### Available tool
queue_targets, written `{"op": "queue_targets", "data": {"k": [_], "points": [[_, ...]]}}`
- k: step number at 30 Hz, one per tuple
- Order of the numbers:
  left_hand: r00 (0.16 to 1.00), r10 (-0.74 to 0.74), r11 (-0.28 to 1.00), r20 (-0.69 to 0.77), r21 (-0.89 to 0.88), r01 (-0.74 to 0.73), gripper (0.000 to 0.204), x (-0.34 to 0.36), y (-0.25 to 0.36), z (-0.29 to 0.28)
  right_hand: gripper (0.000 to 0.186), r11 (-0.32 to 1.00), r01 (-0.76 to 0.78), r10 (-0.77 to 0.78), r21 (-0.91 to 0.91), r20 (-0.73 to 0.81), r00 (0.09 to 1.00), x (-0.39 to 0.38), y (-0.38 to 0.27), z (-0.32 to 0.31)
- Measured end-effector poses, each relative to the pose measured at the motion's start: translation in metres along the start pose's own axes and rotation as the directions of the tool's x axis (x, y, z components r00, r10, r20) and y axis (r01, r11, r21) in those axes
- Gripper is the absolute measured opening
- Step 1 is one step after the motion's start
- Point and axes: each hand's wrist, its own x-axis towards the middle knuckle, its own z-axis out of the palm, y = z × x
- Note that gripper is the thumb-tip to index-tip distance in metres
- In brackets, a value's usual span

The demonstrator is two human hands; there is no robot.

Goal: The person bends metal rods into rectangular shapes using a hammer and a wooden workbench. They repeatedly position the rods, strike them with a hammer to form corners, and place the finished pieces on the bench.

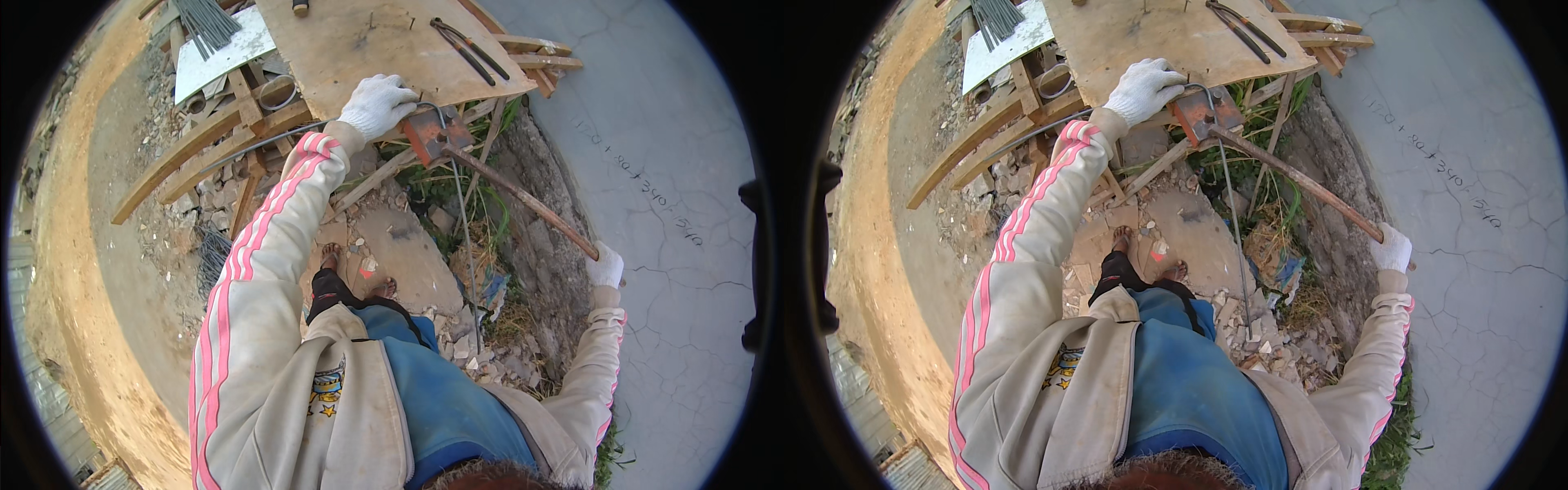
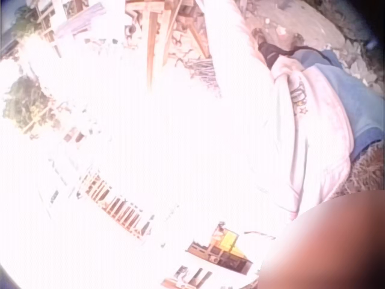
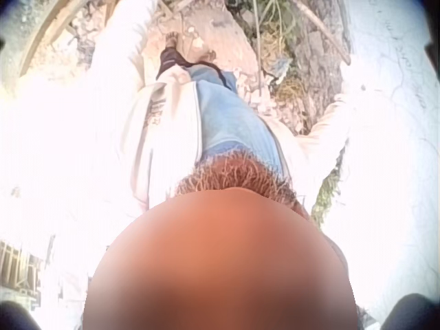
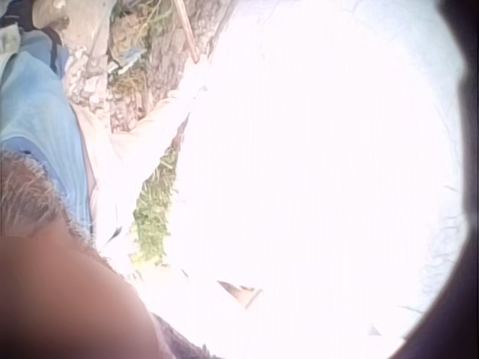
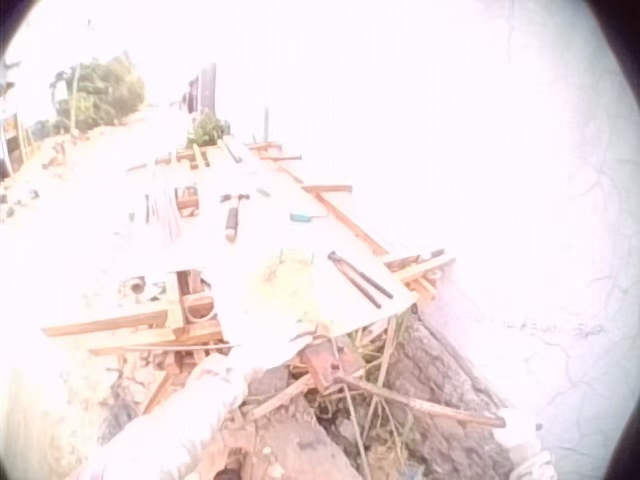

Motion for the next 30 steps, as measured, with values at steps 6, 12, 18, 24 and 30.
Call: {"op": "queue_targets", "data": {"k": [6,12,18,24,30], "points": [[1.0,0.012,1.0,-0.006,0.003,-0.012,0.028,0.0,-0.002,0.0,0.017,0.999,-0.039,0.039,0.016,0.008,0.999,-0.009,-0.006,-0.003],[1.0,0.004,1.0,0.018,0.011,-0.004,0.027,0.001,-0.004,0.002,0.018,0.996,-0.081,0.08,-0.027,-0.035,0.996,-0.024,-0.013,0.003],[1.0,0.028,1.0,-0.011,-0.009,-0.028,0.026,0.001,-0.004,0.0,0.019,0.986,-0.159,0.156,-0.042,-0.079,0.985,-0.048,-0.029,-0.005],[0.999,0.026,0.999,-0.043,-0.038,-0.027,0.025,0.001,-0.005,0.002,0.031,0.968,-0.251,0.248,-0.005,-0.141,0.958,-0.105,-0.069,-0.018],[1.0,0.008,0.994,-0.025,-0.111,-0.011,0.027,0.003,-0.009,-0.001,0.041,0.888,-0.46,0.455,-0.023,-0.106,0.884,-0.183,-0.145,-0.021]]}}
